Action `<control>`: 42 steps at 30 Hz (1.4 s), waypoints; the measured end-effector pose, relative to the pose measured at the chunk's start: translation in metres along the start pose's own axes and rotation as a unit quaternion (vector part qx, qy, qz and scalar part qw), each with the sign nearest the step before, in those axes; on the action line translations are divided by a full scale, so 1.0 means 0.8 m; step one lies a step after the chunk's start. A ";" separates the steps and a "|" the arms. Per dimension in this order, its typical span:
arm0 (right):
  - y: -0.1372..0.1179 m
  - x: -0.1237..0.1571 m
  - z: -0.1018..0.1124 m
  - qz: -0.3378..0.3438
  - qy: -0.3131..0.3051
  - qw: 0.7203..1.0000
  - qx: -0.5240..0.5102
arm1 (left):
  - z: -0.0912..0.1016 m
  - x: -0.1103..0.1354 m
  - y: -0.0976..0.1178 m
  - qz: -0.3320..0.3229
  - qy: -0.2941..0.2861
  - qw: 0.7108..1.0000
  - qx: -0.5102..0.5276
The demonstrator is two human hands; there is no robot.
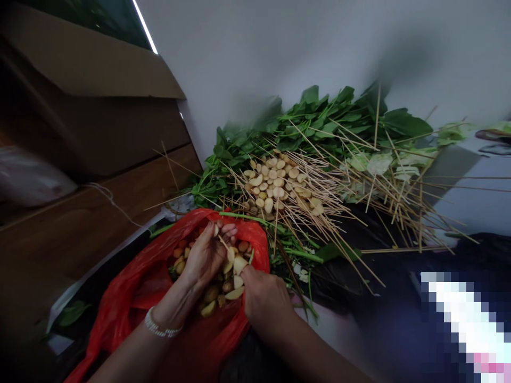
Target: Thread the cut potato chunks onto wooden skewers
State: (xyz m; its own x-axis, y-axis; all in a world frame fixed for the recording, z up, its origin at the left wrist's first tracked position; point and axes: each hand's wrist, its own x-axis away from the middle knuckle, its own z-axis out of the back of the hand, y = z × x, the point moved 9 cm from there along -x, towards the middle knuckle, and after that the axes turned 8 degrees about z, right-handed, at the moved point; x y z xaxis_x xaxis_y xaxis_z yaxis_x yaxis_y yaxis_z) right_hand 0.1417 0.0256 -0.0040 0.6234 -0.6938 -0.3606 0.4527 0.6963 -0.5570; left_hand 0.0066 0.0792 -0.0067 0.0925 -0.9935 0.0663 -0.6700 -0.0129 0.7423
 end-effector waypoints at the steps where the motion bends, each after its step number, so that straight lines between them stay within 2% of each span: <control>1: 0.000 0.001 -0.003 0.006 -0.008 1.000 0.029 | -0.001 0.001 0.000 -0.003 -0.003 1.000 -0.001; 3: 0.001 0.000 -0.004 0.005 -0.011 0.999 0.042 | -0.003 0.003 0.000 -0.006 -0.007 1.000 -0.002; 4: 0.001 -0.001 -0.003 -0.003 -0.006 1.000 0.015 | -0.003 0.004 -0.001 -0.004 -0.008 1.000 -0.001; 7: 0.004 -0.007 0.000 -0.040 0.004 0.987 -0.152 | -0.001 0.004 -0.005 0.013 0.001 1.000 0.005; 9: 0.005 -0.009 -0.002 -0.055 -0.002 0.974 -0.220 | 0.001 0.004 -0.010 0.026 0.011 1.000 0.008; 11: 0.004 -0.008 0.001 -0.041 -0.001 0.984 -0.172 | 0.001 0.003 -0.011 0.023 0.015 1.000 0.005; 13: 0.001 -0.005 0.004 -0.010 -0.002 0.999 -0.044 | -0.002 0.004 -0.010 0.009 0.012 1.000 -0.004; 15: -0.002 -0.002 0.003 0.011 -0.013 0.998 0.067 | -0.006 0.005 -0.009 -0.004 0.004 1.000 -0.012; 17: -0.001 -0.002 0.002 0.006 -0.021 0.997 0.078 | -0.008 0.006 -0.009 -0.007 0.002 1.000 -0.015; 19: 0.002 -0.004 0.003 -0.017 -0.013 1.000 -0.021 | -0.007 0.007 -0.011 0.003 0.010 1.000 -0.014; 21: 0.006 -0.007 0.000 -0.045 -0.007 0.986 -0.160 | -0.004 0.007 -0.013 0.017 0.025 1.000 -0.008; 23: 0.008 -0.008 -0.003 -0.057 -0.004 0.972 -0.228 | -0.002 0.007 -0.014 0.026 0.035 0.999 -0.002; 25: 0.008 -0.007 0.001 -0.042 0.002 0.983 -0.177 | -0.003 0.007 -0.014 0.024 0.030 0.999 -0.002; 27: 0.003 -0.005 0.004 -0.014 0.001 0.998 -0.067 | -0.007 0.007 -0.013 0.013 0.016 1.000 -0.003; 29: -0.001 -0.003 0.005 0.002 -0.004 1.000 0.000 | -0.010 0.008 -0.011 0.002 0.007 1.000 -0.002; 31: -0.001 -0.004 0.006 -0.009 -0.002 1.000 -0.029 | -0.010 0.009 -0.011 0.005 0.013 1.000 0.001; 35: 0.004 -0.008 0.002 -0.040 0.007 0.983 -0.178 | -0.006 0.010 -0.016 0.032 0.037 0.999 0.016; 37: 0.003 -0.008 0.003 -0.018 0.009 0.990 -0.138 | -0.007 0.010 -0.015 0.026 0.030 0.999 0.012; 40: -0.001 -0.004 0.003 0.020 0.003 0.999 0.025 | -0.010 0.010 -0.011 -0.003 0.009 1.000 -0.005; 42: -0.001 -0.003 0.002 0.021 -0.001 0.998 0.056 | -0.011 0.011 -0.012 -0.008 0.004 1.000 -0.006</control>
State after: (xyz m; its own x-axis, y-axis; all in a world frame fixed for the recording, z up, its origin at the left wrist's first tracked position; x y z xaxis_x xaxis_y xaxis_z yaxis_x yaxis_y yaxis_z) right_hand 0.1408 0.0268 -0.0012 0.6447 -0.6626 -0.3812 0.4937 0.7416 -0.4542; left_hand 0.0200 0.0717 -0.0071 0.1083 -0.9923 0.0593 -0.6594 -0.0271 0.7513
